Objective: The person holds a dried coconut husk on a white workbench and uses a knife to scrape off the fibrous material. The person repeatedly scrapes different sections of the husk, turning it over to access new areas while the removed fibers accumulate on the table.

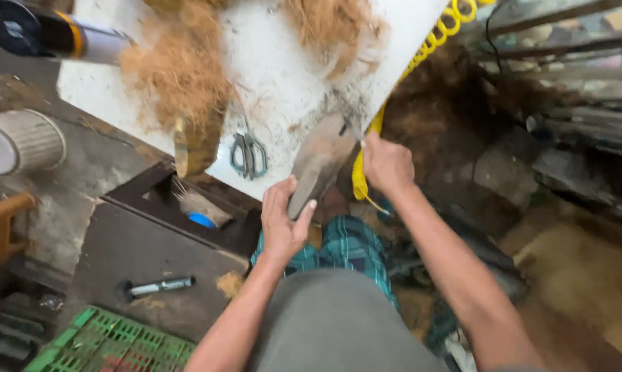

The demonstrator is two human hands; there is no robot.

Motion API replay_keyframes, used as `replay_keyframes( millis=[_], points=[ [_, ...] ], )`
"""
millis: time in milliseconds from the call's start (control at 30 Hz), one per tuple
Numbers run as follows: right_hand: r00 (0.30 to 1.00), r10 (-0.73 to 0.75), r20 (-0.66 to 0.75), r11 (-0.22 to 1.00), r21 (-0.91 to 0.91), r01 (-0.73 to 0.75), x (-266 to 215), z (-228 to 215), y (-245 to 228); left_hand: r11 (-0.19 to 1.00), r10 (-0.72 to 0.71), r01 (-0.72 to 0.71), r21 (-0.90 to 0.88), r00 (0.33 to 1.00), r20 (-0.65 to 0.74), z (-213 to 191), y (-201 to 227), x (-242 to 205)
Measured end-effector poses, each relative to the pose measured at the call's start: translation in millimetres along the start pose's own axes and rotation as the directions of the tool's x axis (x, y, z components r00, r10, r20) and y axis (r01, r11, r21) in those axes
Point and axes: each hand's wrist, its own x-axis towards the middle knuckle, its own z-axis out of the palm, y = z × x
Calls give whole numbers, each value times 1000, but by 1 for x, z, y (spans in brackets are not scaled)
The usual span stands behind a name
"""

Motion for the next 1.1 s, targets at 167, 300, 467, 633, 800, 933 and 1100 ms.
replay_keyframes(
  millis=[167,300,467,633,800,933,1100],
  points=[
    [956,-230,-183,972,-81,219,0,30,4,997,81,-80,-14,996,26,-8,-8,6],
    [932,-265,-246,963,-107,246,-17,32,-16,992,127,-127,-5,991,45,-5,-23,4],
    [965,-232,-121,965,-151,213,5,28,9,991,132,-133,4,987,92,-15,-18,11],
    [931,-356,-79,930,-122,346,18,3,-13,984,172,-177,28,977,126,-22,-28,17],
    [900,-420,-118,893,-230,387,7,-1,-27,970,223,-235,55,961,166,-26,-35,15],
    [896,-392,-211,900,-293,324,24,16,3,953,286,-301,42,935,209,-24,-46,15],
    [903,-390,-181,903,-267,336,30,14,12,963,257,-266,40,953,158,-23,-46,13]
  ],
)
